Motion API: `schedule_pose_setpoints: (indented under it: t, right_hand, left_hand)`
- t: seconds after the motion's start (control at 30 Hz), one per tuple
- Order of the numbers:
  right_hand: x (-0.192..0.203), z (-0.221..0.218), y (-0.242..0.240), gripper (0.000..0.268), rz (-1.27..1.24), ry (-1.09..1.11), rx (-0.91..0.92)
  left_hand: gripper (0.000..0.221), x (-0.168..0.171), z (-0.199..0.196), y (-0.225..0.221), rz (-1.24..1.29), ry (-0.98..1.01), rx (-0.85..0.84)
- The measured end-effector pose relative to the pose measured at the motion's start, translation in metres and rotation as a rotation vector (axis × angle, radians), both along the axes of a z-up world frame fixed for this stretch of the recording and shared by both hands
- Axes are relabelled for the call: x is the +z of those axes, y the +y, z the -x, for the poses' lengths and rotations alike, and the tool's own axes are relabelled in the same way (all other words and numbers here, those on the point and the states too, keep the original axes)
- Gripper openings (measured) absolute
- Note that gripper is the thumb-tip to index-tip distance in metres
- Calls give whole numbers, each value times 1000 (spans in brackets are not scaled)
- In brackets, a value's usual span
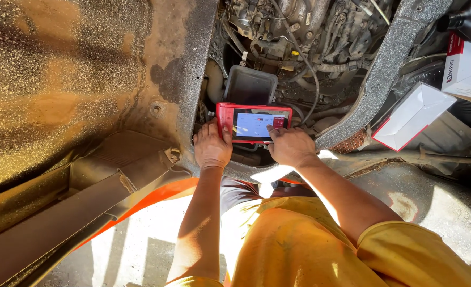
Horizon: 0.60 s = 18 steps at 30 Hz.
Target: Using an automotive diagnostic scanner to check engine systems.
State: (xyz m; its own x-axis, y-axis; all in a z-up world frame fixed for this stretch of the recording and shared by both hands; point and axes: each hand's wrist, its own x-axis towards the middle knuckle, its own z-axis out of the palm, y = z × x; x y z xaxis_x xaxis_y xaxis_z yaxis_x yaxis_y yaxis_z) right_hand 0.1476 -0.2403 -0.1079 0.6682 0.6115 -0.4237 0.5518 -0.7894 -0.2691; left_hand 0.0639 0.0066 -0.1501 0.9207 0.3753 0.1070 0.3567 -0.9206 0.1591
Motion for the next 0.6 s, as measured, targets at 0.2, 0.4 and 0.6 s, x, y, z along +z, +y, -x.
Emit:
schedule_pose_setpoints:
  t: [0.2, 0.4, 0.6]
  right_hand:
    - [19, -3, 3, 34, -178, -195, 68]
    - [20, -3, 6, 40, -79, -53, 48]
    - [5, -2, 3, 51, 21, 26, 28]
  left_hand:
    - [43, 4, -2, -2, 10, -19, 11]
    - [43, 6, -2, -1, 14, -6, 0]
    - [44, 9, -2, -2, 29, 16, 6]
